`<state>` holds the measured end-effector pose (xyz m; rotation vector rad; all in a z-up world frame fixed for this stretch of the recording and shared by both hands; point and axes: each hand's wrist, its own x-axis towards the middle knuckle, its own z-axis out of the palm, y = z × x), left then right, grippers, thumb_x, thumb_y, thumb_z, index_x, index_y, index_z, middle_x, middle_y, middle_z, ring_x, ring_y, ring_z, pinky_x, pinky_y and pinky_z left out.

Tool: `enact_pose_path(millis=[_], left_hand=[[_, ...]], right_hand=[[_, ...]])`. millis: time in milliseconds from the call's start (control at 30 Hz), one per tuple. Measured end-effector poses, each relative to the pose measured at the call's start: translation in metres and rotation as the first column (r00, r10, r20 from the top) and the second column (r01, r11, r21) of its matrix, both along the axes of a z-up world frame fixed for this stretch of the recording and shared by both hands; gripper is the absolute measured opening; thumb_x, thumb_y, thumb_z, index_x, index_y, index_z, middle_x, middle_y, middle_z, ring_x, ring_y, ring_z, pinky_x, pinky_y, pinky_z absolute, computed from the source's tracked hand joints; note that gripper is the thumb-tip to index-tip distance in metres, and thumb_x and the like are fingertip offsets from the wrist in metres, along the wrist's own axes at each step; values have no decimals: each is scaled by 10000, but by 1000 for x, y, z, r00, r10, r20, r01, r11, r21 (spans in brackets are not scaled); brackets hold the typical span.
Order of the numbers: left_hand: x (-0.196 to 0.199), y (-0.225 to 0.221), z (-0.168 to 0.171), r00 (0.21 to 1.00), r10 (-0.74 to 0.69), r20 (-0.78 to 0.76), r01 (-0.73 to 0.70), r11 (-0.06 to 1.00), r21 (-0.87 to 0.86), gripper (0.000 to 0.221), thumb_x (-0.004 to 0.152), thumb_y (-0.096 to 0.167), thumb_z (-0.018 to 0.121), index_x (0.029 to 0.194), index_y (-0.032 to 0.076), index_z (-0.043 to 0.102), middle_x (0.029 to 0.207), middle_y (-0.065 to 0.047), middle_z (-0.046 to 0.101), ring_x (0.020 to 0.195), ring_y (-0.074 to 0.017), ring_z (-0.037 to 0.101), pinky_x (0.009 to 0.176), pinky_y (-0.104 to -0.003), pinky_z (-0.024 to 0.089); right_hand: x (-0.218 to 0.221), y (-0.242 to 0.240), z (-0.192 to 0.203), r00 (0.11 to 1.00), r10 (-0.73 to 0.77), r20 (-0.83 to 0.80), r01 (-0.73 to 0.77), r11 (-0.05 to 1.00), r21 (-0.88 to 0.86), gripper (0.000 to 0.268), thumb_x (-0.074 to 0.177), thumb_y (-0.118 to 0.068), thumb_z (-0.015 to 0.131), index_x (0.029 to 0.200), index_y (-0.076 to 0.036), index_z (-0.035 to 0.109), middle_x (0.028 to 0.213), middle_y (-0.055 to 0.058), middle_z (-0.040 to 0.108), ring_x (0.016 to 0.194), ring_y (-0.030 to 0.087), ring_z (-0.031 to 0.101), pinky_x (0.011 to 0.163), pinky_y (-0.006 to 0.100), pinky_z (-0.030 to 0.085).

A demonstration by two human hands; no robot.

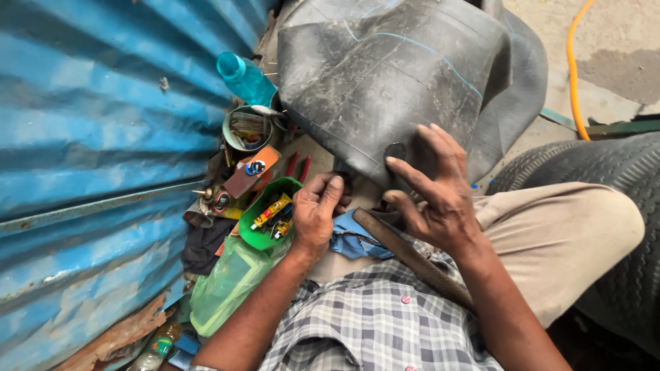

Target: Patching a puncture on a bicycle inner tube using a file, glue, and a patch.

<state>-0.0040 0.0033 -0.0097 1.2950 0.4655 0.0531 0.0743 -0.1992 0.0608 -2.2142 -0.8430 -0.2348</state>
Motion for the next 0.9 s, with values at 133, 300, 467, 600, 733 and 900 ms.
enact_pose_path(millis=[133,300,467,600,733,900], left_hand=[[1,2,2,1000,-9,-18,9,1000,11,302,1020,288,643,1012,-5,716,823,-17,696,731,-88,654,642,-241,525],[-1,2,1,1000,-3,-10,3,1000,-31,293,1016,281,652,1019,-6,712,827,-23,696,731,-94,655,640,-239,523],[-1,1,1,1000,-9,-16,9,1000,-15,295,1014,285,661,1028,-5,716,814,-18,676,728,-92,649,639,-237,516],[0,2,4,1000,-16,-13,16,1000,-5,301,1013,293,648,1021,1,718,828,-12,696,734,-89,658,648,-234,526],[-4,3,-6,1000,18,-13,-18,999,-37,282,1006,272,670,1033,-5,718,809,-17,675,719,-94,648,642,-240,516],[-5,4,-4,1000,4,-9,-5,999,-35,240,1007,238,676,1040,5,718,823,-8,681,722,-80,647,650,-234,520]], right_hand=[[7,6,-1,1000,-13,0,13,1000,25,448,869,-312,826,1268,-128,736,1535,251,458,1464,449,418,1231,534,353],[1,4,1,1000,5,-16,-5,1000,2,435,853,-309,824,1243,-134,738,1525,256,464,1456,460,424,1215,520,368],[9,-2,-3,999,-42,25,43,999,-20,465,864,-318,835,1272,-119,734,1526,256,462,1457,453,428,1229,530,358],[17,-2,-5,1000,-23,18,23,1000,1,433,882,-300,817,1268,-123,736,1536,257,459,1458,451,432,1227,523,369],[8,-8,-6,999,-35,23,36,998,-44,453,872,-325,824,1266,-119,736,1522,251,469,1450,452,441,1220,531,367],[6,-5,-8,1000,-9,2,9,1000,18,463,889,-344,833,1285,-125,733,1530,243,477,1449,437,457,1219,520,386]])
